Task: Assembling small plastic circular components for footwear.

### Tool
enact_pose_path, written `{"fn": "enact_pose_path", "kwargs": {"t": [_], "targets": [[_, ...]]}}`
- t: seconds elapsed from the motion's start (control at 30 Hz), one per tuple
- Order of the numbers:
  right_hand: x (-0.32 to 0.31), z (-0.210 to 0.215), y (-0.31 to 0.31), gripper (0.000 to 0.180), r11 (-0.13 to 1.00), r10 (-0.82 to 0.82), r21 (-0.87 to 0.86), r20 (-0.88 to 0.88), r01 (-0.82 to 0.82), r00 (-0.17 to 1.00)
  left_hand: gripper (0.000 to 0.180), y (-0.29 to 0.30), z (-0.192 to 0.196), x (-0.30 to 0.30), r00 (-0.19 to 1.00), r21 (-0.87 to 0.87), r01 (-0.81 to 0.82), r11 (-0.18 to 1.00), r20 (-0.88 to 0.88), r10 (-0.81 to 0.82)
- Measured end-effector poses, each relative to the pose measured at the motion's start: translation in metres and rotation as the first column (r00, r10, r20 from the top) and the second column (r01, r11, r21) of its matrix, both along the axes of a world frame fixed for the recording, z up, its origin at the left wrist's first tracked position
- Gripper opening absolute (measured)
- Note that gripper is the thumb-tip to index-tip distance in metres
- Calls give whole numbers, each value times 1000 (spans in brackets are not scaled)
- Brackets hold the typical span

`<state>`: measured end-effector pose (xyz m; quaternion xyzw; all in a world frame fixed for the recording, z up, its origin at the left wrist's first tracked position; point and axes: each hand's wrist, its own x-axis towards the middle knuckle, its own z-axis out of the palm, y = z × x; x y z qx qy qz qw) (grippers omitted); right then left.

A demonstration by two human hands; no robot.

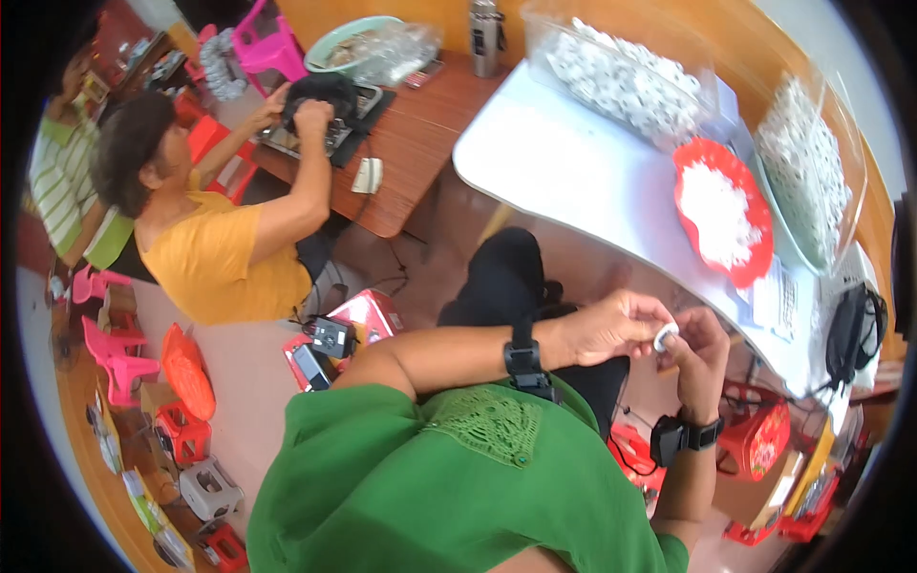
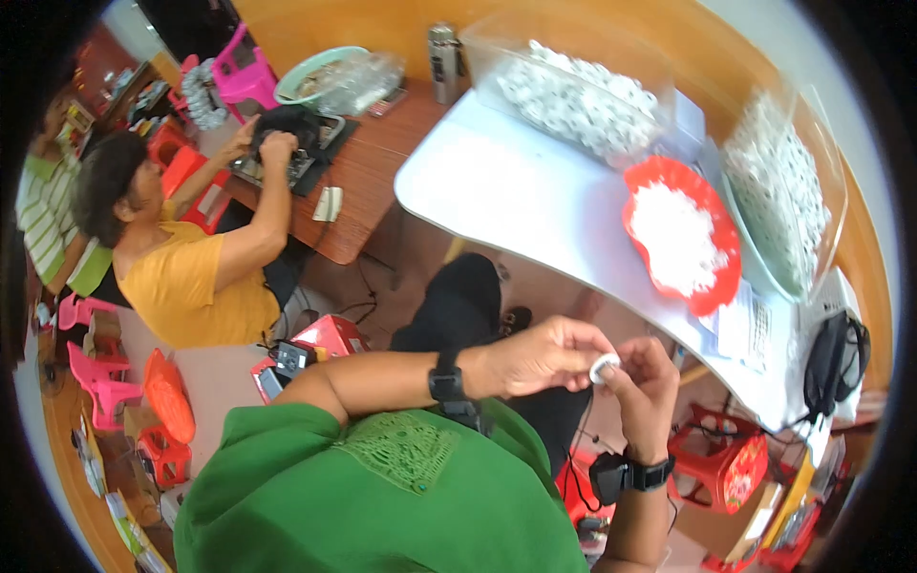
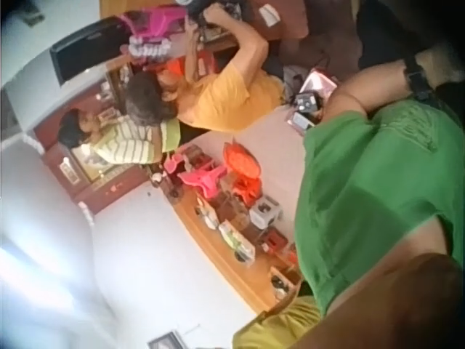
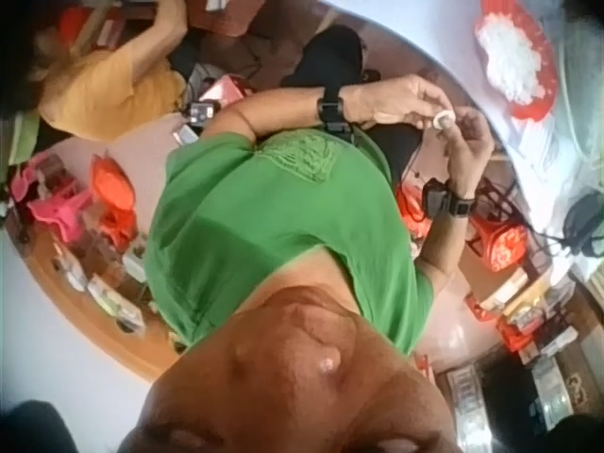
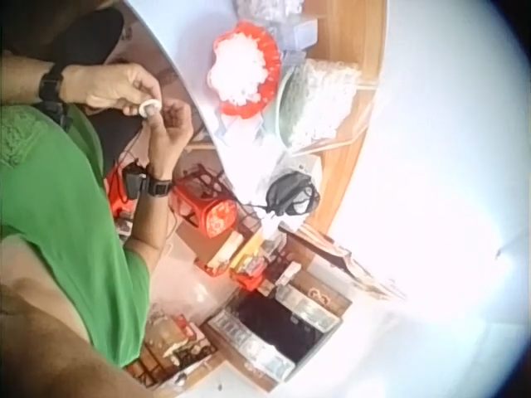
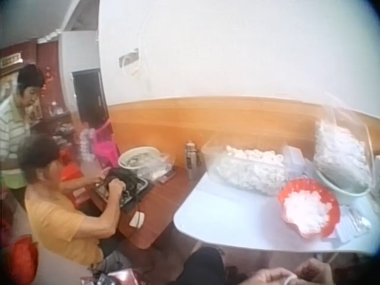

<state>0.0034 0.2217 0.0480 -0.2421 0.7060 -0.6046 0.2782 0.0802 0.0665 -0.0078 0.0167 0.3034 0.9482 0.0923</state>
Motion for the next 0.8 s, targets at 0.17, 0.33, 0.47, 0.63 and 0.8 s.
{"fn": "enact_pose_path", "kwargs": {"t": [0.17, 0.33, 0.47, 0.63, 0.8], "targets": [[9, -4, -3, 17, 991, -25, -132, -27, 21, 999, 17, 2, 8, 4, 999, -14, -36, 999, -30, 36], [14, 0, -1, 15, 986, -44, -163, -24, 39, 999, 15, 8, 7, -2, 997, -7, -63, 998, -52, 63], [15, -15, 1, 16, 972, -147, -191, -40, 137, 988, 15, 10, 7, -4, 996, -59, -76, 995, -40, 74], [13, -7, -6, 21, 980, -23, -198, 27, 28, 999, 19, -4, 15, 3, 995, -165, -95, 982, -23, 92], [-4, 7, 0, 18, 993, 47, -109, 38, -42, 998, 23, -21, 17, -2, 997, -46, -71, 996, 3, 71]]}}
